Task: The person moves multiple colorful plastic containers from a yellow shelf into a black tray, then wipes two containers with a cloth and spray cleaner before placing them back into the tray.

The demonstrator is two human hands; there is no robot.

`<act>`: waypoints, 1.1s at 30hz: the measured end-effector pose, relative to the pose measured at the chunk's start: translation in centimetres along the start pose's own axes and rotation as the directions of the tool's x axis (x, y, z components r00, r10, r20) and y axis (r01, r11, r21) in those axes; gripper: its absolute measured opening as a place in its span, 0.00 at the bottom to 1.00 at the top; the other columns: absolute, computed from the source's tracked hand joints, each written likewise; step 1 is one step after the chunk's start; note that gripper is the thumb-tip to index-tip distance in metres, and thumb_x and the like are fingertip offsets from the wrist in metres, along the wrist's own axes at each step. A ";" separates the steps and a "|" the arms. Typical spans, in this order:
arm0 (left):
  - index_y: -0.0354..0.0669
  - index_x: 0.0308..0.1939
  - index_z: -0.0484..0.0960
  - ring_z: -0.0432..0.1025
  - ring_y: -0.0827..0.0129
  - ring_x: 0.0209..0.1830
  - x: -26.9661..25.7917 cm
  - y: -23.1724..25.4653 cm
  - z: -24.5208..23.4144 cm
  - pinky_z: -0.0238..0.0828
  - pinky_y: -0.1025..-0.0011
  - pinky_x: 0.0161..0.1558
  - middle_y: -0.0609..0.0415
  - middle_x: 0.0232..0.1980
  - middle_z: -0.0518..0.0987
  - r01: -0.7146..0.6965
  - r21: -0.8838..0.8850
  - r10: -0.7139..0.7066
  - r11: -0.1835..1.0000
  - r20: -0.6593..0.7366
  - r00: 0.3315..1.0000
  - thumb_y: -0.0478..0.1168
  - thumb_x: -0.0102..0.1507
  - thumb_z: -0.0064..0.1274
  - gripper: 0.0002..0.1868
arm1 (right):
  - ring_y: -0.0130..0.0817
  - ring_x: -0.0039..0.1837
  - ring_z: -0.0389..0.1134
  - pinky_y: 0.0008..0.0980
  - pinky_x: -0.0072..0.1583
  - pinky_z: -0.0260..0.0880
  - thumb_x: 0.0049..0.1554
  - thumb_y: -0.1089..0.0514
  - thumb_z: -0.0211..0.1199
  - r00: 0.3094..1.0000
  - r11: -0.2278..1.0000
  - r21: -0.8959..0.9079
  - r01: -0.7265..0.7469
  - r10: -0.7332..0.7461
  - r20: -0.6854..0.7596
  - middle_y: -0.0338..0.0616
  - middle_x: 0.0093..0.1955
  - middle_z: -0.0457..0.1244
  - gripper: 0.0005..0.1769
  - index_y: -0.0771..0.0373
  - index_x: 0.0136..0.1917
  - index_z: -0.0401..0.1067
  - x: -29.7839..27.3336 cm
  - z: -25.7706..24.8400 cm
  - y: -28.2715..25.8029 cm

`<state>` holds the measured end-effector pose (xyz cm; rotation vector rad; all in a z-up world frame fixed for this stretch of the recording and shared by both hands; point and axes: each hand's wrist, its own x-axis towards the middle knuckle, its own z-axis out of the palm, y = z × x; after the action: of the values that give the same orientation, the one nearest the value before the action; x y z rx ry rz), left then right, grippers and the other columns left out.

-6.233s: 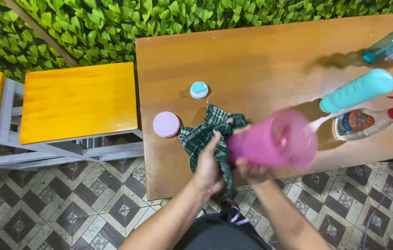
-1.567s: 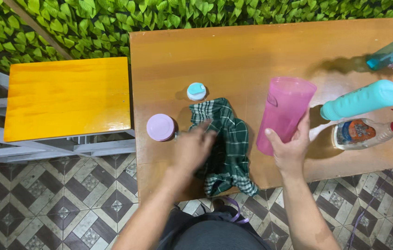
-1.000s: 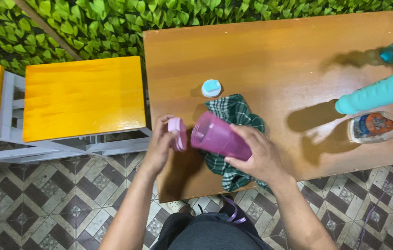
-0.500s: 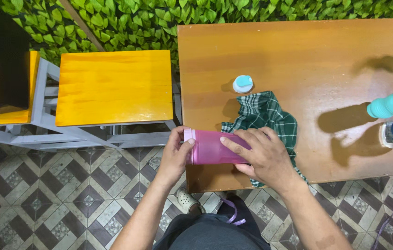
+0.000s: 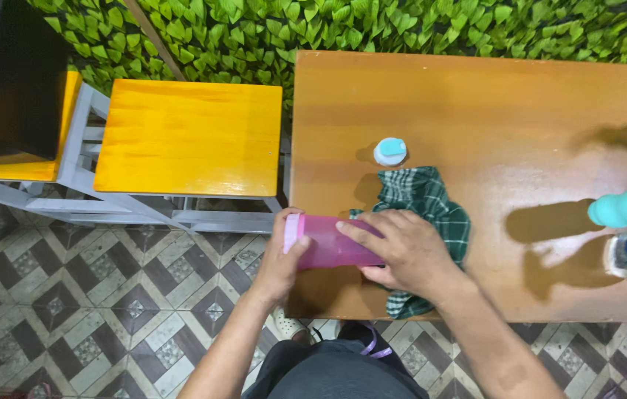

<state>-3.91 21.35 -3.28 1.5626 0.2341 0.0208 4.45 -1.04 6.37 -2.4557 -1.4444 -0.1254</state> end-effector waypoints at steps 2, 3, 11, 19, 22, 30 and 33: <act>0.45 0.67 0.66 0.72 0.59 0.50 0.4 0.4 1.2 0.69 0.61 0.51 0.46 0.53 0.76 0.109 -0.037 -0.111 0.993 -0.072 0.991 0.53 0.67 0.48 0.28 | 0.46 0.58 0.69 0.45 0.59 0.68 0.35 0.48 0.78 1.000 1.000 -0.017 0.013 -0.013 -0.003 0.48 0.58 0.66 0.51 0.49 0.72 0.65 -0.4 -0.1 0.8; 0.45 0.67 0.67 0.72 0.54 0.46 0.7 0.8 1.6 0.69 0.56 0.45 0.45 0.52 0.77 0.223 -0.085 -0.231 0.971 -0.095 0.968 0.54 0.67 0.47 0.28 | 0.45 0.58 0.69 0.45 0.59 0.68 0.36 0.48 0.78 1.000 1.000 -0.022 0.015 -0.016 -0.012 0.48 0.59 0.66 0.51 0.50 0.72 0.66 -0.5 0.0 0.9; 0.41 0.63 0.69 0.77 0.54 0.50 1.2 3.0 3.8 0.72 0.61 0.53 0.43 0.50 0.80 -0.120 0.250 0.150 0.961 -0.106 0.983 0.57 0.63 0.50 0.31 | 0.40 0.59 0.70 0.37 0.61 0.69 0.41 0.45 0.78 0.970 0.931 0.294 -0.216 0.169 0.177 0.42 0.62 0.68 0.47 0.45 0.72 0.66 -2.8 1.4 4.9; 0.38 0.63 0.72 0.74 0.49 0.60 -0.4 3.4 3.5 0.71 0.60 0.61 0.42 0.59 0.76 -0.532 0.290 0.521 0.795 0.121 0.845 0.61 0.60 0.57 0.37 | 0.38 0.71 0.66 0.35 0.70 0.63 0.46 0.44 0.74 0.801 -0.018 0.809 -0.587 -0.153 0.578 0.49 0.71 0.64 0.53 0.55 0.80 0.58 -2.8 2.9 9.0; 0.37 0.61 0.72 0.75 0.56 0.54 -0.5 3.4 2.6 0.73 0.62 0.56 0.44 0.54 0.77 -0.291 0.338 0.358 0.895 -0.153 0.921 0.58 0.58 0.58 0.36 | 0.33 0.64 0.68 0.33 0.63 0.71 0.39 0.42 0.73 0.814 0.489 0.651 -0.581 0.335 0.475 0.39 0.68 0.64 0.56 0.52 0.79 0.58 -2.4 2.6 7.6; 0.39 0.66 0.69 0.72 0.68 0.52 -4.7 1.4 -7.3 0.70 0.68 0.55 0.52 0.53 0.76 -0.328 0.128 0.351 0.936 -0.271 0.896 0.56 0.60 0.57 0.36 | 0.34 0.65 0.67 0.34 0.68 0.66 0.56 0.46 0.70 0.924 0.551 0.815 -0.182 0.379 -0.049 0.43 0.62 0.66 0.35 0.61 0.72 0.68 0.2 9.2 -0.1; 0.39 0.64 0.70 0.72 0.67 0.52 -7.1 1.3 -13.0 0.70 0.68 0.55 0.51 0.52 0.77 -0.275 0.091 0.290 0.957 -0.285 0.914 0.56 0.59 0.58 0.36 | 0.32 0.51 0.67 0.30 0.52 0.68 0.56 0.43 0.67 0.876 0.229 0.911 -0.344 0.428 0.223 0.44 0.53 0.66 0.39 0.59 0.77 0.65 2.6 11.7 -4.6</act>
<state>-12.74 33.04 -0.92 1.6290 0.2419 0.4834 0.89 6.66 -3.31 -1.6198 -0.4630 0.5863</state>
